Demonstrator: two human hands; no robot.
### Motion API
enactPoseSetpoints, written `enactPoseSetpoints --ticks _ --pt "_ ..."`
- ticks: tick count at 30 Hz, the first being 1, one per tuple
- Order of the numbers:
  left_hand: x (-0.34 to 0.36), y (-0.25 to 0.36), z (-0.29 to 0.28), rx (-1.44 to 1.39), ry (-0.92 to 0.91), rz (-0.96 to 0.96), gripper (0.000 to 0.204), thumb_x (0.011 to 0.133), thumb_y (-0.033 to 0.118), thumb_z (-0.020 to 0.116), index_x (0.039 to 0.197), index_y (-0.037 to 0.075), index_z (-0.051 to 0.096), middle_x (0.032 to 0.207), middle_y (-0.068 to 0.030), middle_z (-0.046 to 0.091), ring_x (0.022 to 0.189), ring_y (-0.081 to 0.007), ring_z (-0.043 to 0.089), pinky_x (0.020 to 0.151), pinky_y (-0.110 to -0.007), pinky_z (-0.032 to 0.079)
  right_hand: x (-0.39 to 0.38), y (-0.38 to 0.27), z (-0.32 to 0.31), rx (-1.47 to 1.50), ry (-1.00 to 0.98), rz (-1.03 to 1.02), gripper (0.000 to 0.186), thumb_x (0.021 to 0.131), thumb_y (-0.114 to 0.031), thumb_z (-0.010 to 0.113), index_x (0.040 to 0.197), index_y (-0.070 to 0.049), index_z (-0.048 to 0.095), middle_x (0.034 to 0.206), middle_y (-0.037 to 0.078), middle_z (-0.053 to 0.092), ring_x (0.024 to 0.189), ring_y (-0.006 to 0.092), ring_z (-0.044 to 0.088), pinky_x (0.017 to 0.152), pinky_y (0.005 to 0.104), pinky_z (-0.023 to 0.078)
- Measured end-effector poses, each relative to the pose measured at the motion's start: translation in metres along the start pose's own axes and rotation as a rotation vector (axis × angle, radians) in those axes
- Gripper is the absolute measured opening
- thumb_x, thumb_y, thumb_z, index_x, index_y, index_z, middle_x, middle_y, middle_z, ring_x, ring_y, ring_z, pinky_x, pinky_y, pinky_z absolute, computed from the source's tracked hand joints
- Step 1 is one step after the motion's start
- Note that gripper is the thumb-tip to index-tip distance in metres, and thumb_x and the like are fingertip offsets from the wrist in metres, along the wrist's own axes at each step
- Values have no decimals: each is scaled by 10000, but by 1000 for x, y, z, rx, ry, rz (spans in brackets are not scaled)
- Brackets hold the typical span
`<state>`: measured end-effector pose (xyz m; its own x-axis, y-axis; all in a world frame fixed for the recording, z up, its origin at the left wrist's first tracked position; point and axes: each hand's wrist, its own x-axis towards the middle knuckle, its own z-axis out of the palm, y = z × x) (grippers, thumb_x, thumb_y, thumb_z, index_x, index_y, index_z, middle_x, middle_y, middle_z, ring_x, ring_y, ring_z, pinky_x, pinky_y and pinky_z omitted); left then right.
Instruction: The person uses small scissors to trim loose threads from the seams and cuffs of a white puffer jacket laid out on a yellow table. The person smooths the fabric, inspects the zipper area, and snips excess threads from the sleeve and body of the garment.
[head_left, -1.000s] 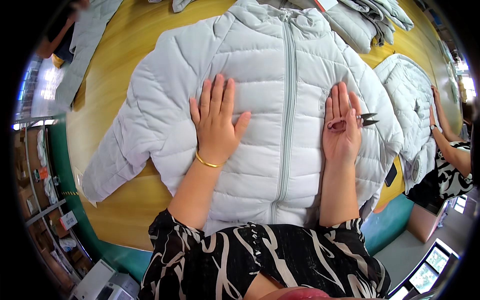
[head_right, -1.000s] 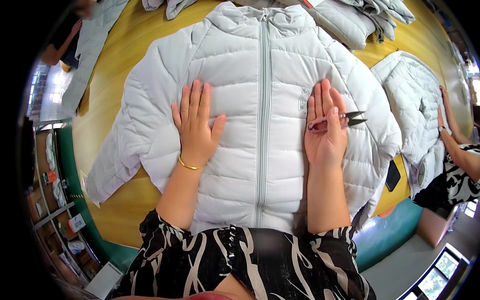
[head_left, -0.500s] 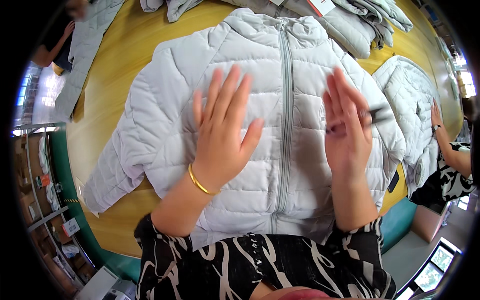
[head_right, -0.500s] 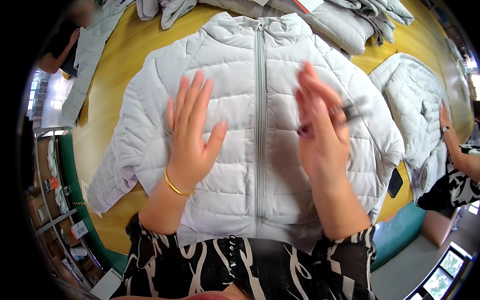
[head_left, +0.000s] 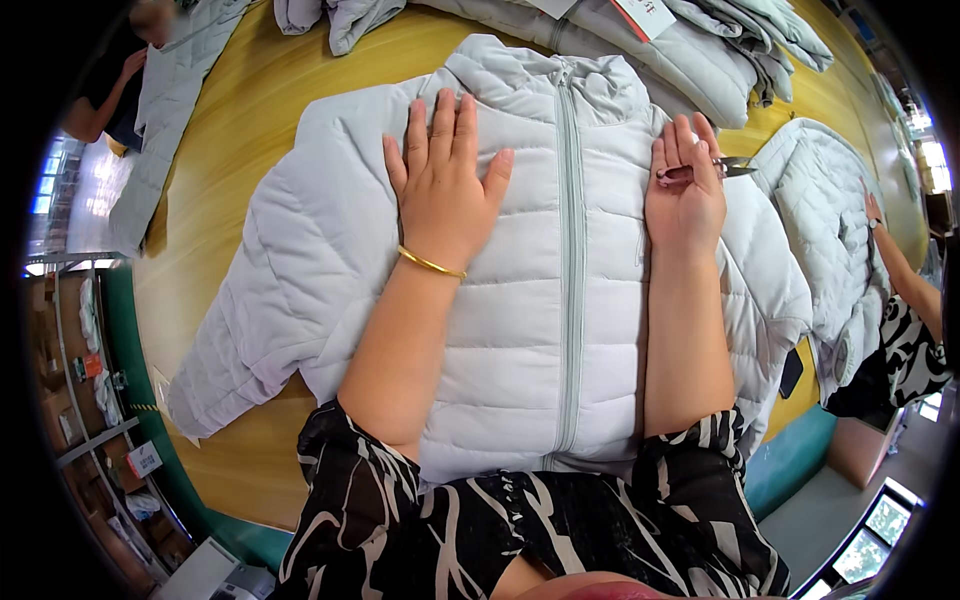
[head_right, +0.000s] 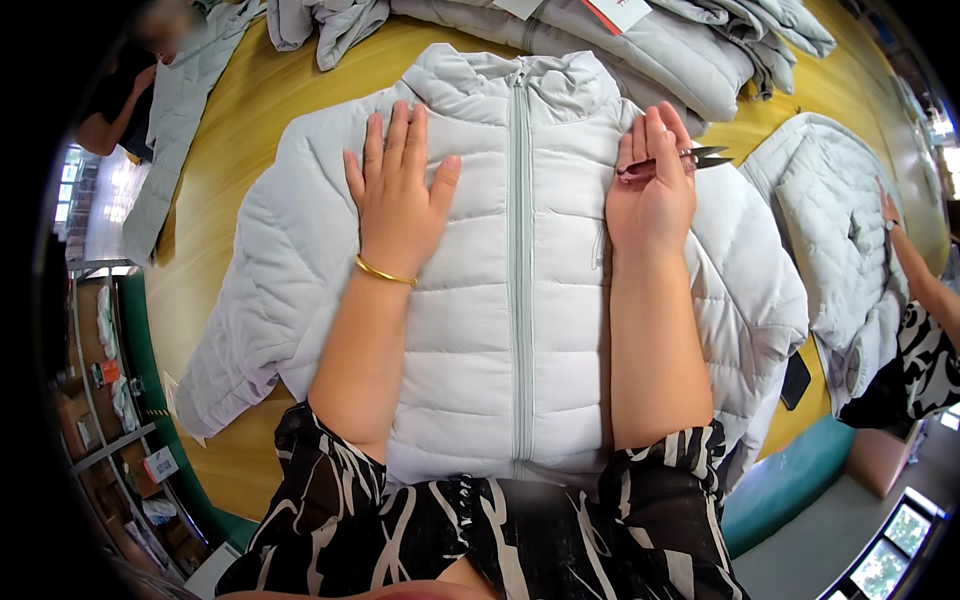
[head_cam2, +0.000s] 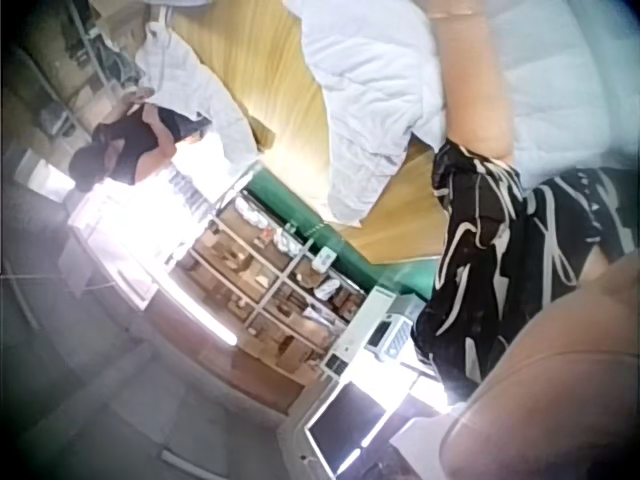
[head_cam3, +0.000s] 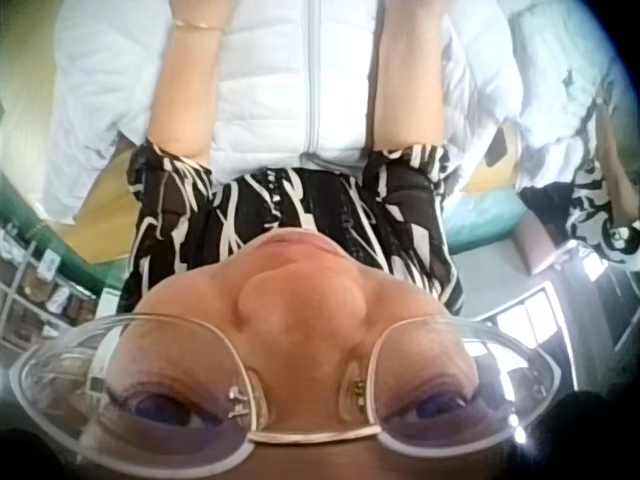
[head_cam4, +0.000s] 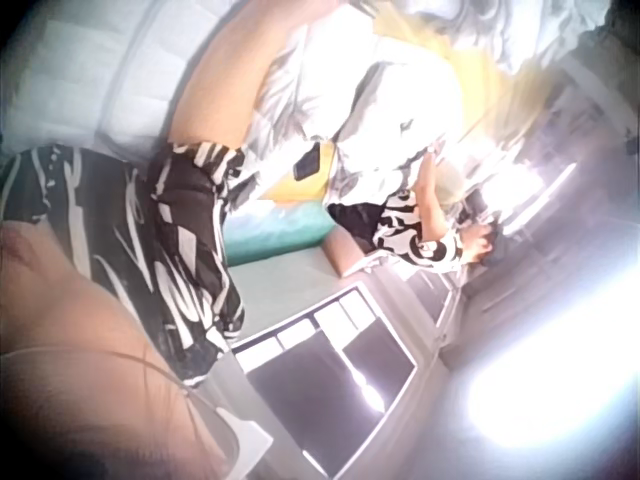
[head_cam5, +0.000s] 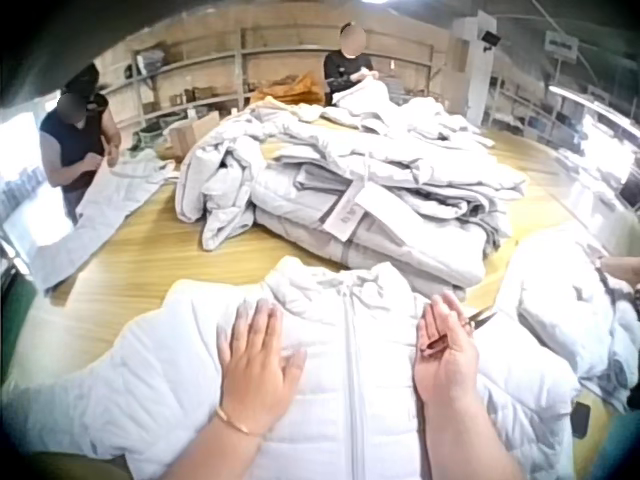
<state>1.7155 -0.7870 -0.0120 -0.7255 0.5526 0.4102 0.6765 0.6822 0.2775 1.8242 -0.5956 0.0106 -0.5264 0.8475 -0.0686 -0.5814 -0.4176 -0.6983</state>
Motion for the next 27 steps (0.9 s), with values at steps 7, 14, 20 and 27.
enactPoseSetpoints --ticks 7,14,20,27 --pt "-3 -1 2 -41 30 -6 597 877 414 437 1361 88 310 1421 -83 288 1325 -288 200 1051 -499 67 -3 2 -6 -15 1 -84 254 911 -124 483 1146 -26 477 1144 57 527 1025 122 493 873 260 395" --pt "-4 -1 5 -44 40 -8 607 873 402 451 1357 64 309 1423 -85 285 1328 -287 195 1053 -493 65 -2 5 -11 -24 -43 -108 254 920 -136 465 1149 -27 473 1178 65 512 1077 145 473 927 285 368" --pt "-6 -1 4 -74 34 -9 612 864 358 467 1359 44 290 1427 -100 274 1332 -301 181 1054 -493 58 -5 3 -11 -46 73 -186 234 935 -140 416 1133 -32 479 1191 60 506 1118 161 453 969 305 336" --pt "-9 -1 1 -74 18 -22 618 854 314 475 1366 35 268 1430 -104 265 1335 -304 173 1059 -483 51 -4 3 -19 -84 119 -251 242 938 -144 388 1138 -41 476 1226 71 482 1160 178 423 994 320 306"
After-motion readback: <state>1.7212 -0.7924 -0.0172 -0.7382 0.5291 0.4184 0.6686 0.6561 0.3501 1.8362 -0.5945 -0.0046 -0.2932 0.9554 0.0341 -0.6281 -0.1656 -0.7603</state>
